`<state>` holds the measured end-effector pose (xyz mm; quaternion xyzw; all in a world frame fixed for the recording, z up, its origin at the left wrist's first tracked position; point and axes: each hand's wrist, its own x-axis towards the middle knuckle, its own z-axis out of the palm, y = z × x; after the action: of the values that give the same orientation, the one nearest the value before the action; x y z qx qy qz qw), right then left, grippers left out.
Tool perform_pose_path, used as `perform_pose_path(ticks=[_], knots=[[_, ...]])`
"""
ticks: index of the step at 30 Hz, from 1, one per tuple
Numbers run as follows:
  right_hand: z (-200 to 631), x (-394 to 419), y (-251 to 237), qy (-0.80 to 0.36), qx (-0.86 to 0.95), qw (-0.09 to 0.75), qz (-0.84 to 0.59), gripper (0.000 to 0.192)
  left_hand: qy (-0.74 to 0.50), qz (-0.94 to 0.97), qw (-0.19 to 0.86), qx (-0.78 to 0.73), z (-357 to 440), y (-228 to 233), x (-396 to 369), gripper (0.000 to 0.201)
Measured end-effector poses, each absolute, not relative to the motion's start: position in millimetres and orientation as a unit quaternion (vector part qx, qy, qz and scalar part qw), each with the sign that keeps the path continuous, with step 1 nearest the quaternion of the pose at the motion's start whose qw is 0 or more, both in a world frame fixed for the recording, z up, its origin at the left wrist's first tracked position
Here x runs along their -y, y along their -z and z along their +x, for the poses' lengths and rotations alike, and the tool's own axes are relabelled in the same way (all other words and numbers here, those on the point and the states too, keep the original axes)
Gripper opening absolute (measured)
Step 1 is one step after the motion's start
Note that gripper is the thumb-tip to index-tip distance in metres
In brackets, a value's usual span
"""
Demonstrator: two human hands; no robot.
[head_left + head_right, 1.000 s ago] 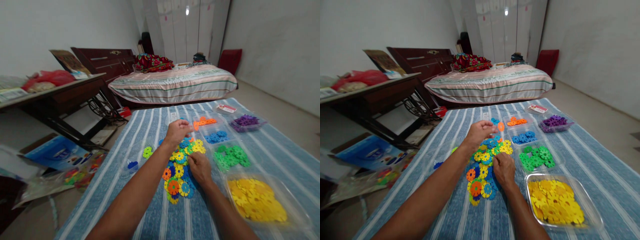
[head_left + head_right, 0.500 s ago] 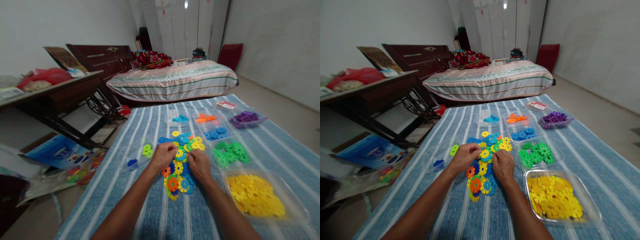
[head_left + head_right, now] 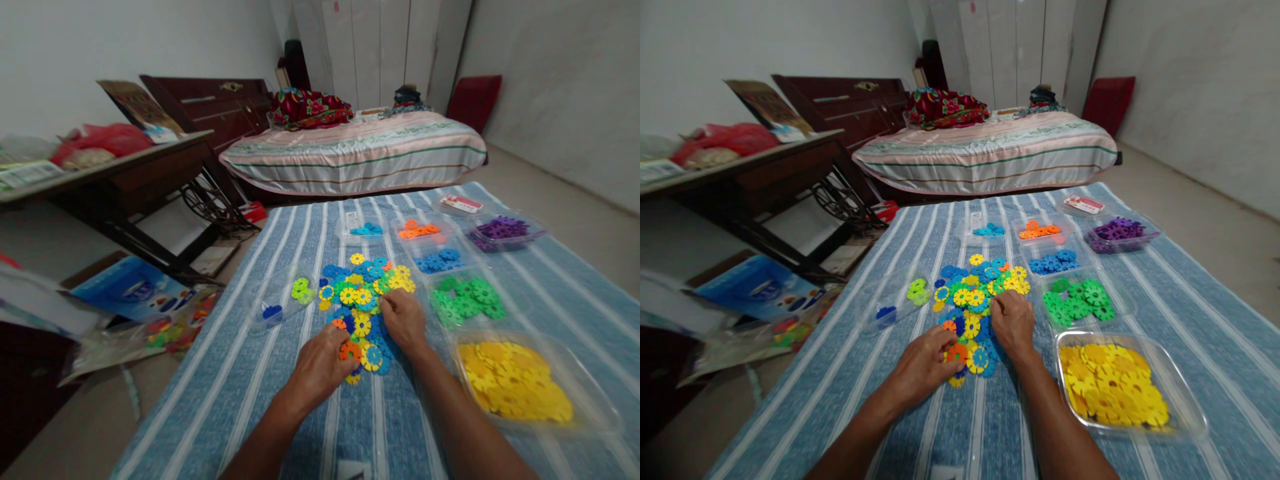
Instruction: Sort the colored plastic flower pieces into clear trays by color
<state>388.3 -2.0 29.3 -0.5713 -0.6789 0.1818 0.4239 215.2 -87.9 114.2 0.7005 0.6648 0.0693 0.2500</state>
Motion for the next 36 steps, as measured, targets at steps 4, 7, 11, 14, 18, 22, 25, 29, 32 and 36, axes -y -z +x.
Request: perform_pose_path(ticks=[4, 7, 11, 14, 18, 22, 25, 29, 32, 36], knots=[[389, 1, -29, -0.186, 0.678, 0.423, -0.572, 0.022, -0.069, 0.693, 0.240, -0.676, 219, -113, 90, 0.009], [389, 0, -28, -0.192, 0.681, 0.421, -0.568, 0.022, -0.104, 0.671, 0.268, -0.684, 218, -113, 90, 0.011], [388, 0, -28, -0.191, 0.680, 0.427, -0.565, 0.023, -0.158, 0.599, 0.411, -0.669, 208, -116, 87, 0.018], [386, 1, -30, -0.185, 0.677, 0.434, -0.565, 0.022, -0.167, 0.538, 0.503, -0.656, 199, -121, 79, 0.024], [383, 0, -30, -0.182, 0.676, 0.436, -0.565, 0.021, -0.179, 0.506, 0.522, -0.663, 196, -125, 57, 0.027], [383, -1, -28, -0.177, 0.680, 0.431, -0.566, 0.021, -0.242, 0.484, 0.506, -0.671, 219, -136, 13, 0.019], [383, -1, -27, -0.175, 0.682, 0.430, -0.565, 0.022, -0.346, 0.460, 0.536, -0.617, 253, -156, -33, 0.016], [383, -1, -28, -0.180, 0.680, 0.434, -0.563, 0.023, -0.466, 0.423, 0.560, -0.540, 289, -181, -77, 0.015], [383, -1, -29, -0.181, 0.679, 0.434, -0.563, 0.023, -0.435, 0.454, 0.545, -0.555, 289, -179, -77, 0.016], [383, -2, -29, -0.177, 0.680, 0.429, -0.567, 0.022, -0.397, 0.477, 0.510, -0.596, 259, -157, -48, 0.020]])
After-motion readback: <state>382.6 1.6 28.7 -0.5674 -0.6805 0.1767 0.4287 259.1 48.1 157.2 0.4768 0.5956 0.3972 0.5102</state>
